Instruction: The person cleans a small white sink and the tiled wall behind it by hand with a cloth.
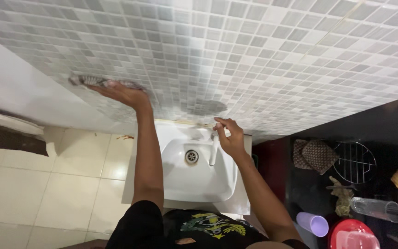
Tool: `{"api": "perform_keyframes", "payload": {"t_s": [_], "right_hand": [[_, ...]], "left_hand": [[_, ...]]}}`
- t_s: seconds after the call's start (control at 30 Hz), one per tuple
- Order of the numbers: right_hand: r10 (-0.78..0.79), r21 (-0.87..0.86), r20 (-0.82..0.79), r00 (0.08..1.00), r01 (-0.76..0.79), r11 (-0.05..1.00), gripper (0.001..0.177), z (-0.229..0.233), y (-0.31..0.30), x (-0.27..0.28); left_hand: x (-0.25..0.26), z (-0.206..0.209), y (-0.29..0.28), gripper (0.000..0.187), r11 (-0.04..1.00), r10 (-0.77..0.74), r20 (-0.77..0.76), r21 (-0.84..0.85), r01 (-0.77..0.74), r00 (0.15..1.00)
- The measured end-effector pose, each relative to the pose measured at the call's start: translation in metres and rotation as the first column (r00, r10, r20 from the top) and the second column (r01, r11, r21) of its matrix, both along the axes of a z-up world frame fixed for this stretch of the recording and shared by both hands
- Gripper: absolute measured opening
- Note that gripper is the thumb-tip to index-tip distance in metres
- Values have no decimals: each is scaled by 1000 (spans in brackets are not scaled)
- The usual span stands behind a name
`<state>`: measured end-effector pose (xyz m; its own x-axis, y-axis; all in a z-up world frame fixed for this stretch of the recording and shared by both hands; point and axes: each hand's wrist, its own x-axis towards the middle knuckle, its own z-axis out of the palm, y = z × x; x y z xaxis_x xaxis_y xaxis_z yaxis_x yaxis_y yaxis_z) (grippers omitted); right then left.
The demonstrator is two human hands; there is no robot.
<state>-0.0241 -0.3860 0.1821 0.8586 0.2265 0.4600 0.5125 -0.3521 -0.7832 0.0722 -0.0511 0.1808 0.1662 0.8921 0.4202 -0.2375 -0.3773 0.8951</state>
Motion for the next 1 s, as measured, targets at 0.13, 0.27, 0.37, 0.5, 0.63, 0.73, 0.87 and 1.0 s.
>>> {"api": "perform_keyframes", "payload": {"t_s": [0.13,0.27,0.37,0.5,0.63,0.73,0.87,1.0], "right_hand": [[-10,93,107,994,0,996,23,-1,-15,8],[-120,90,244,962,101,991,17,11,-33,27],[-101,202,220,970,56,978,17,20,-36,35],[-95,190,289,953,40,981,16,24,-28,32],[-37,179,260,965,-10,984,19,23,-22,22],[-30,181,259,965,-18,983,19,25,-20,15],[-69,172,286,956,20,985,19,28,-23,8],[-162,169,284,945,117,979,21,30,-19,2]], "left_hand": [[16,-29,-82,70,928,14,-18,373,-7,1000],[27,-140,-199,80,722,-201,-620,430,542,759],[3,-194,-226,48,362,-151,-589,714,599,794],[-16,-185,-166,64,497,-163,-935,197,845,315],[-32,-145,-100,86,779,122,-802,442,444,585],[-13,-90,-70,95,972,-10,-327,220,86,945],[9,-19,-70,88,993,50,-163,111,-33,985],[21,-21,-123,84,875,-245,77,447,187,966]]}}
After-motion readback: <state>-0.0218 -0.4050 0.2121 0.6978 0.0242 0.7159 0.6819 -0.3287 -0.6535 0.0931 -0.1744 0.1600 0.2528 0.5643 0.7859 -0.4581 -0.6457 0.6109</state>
